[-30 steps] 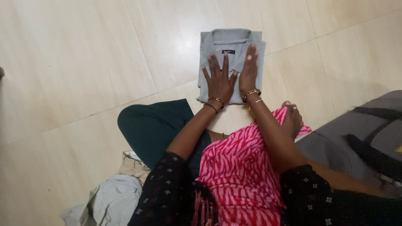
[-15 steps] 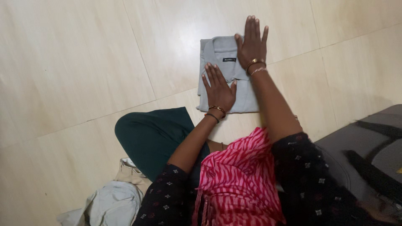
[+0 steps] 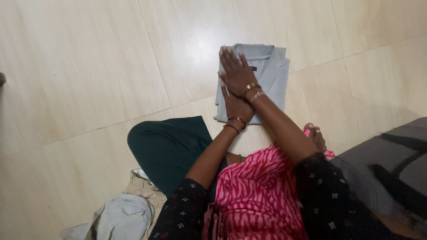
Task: The person folds a gray shirt by hand while sitting on the floor, places it into a bag, and then picks up and buttons a white garment.
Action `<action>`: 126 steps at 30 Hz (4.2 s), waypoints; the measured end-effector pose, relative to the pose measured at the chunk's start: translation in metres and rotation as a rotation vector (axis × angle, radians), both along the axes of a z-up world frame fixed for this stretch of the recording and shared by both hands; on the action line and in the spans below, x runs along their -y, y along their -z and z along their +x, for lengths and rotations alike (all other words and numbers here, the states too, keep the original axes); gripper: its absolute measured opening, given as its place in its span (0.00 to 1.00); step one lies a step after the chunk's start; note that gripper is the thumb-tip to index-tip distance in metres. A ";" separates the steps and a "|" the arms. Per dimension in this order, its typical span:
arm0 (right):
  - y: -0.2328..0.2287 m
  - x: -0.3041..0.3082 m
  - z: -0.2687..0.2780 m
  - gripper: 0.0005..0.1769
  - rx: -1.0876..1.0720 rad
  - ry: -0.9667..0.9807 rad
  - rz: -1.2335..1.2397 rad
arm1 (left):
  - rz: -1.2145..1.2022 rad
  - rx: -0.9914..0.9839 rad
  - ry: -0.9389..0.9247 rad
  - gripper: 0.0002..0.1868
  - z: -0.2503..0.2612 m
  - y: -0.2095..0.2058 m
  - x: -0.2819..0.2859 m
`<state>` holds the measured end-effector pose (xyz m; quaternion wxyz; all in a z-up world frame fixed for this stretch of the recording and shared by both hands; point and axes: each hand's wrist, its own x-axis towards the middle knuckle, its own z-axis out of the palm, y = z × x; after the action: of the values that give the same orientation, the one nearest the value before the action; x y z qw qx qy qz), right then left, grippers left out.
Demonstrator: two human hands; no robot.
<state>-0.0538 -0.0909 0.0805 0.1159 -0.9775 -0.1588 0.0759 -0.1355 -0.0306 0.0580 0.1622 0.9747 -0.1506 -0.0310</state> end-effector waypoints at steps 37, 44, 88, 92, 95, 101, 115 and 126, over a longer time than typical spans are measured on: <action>-0.005 0.062 -0.004 0.35 0.023 0.110 0.140 | 0.144 -0.136 -0.088 0.62 -0.005 -0.017 0.012; 0.017 0.016 -0.006 0.40 0.073 0.070 -0.014 | 0.059 0.093 -0.020 0.48 -0.005 0.003 0.010; 0.022 0.115 -0.095 0.30 0.386 0.748 0.169 | -0.021 -0.024 0.362 0.62 -0.015 -0.024 -0.023; 0.033 0.106 -0.118 0.29 0.416 0.850 0.099 | -0.027 -0.138 0.486 0.62 0.004 -0.045 -0.038; 0.045 0.104 -0.127 0.27 0.582 0.871 0.053 | 0.197 -0.254 0.330 0.55 -0.003 -0.030 -0.043; 0.056 0.116 -0.116 0.22 0.568 0.849 0.031 | -0.422 0.136 -0.297 0.36 -0.033 0.066 -0.106; 0.045 0.187 -0.095 0.43 -0.044 0.644 0.814 | -0.564 -0.067 -0.456 0.12 -0.016 0.060 -0.106; 0.055 0.161 -0.091 0.48 0.101 0.615 0.570 | -0.717 0.053 -0.361 0.19 -0.012 0.045 -0.088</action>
<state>-0.1446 -0.2517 0.0252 0.3909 -0.9108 0.1200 -0.0573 -0.1474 0.0573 0.0133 0.4909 0.8676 0.0178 0.0775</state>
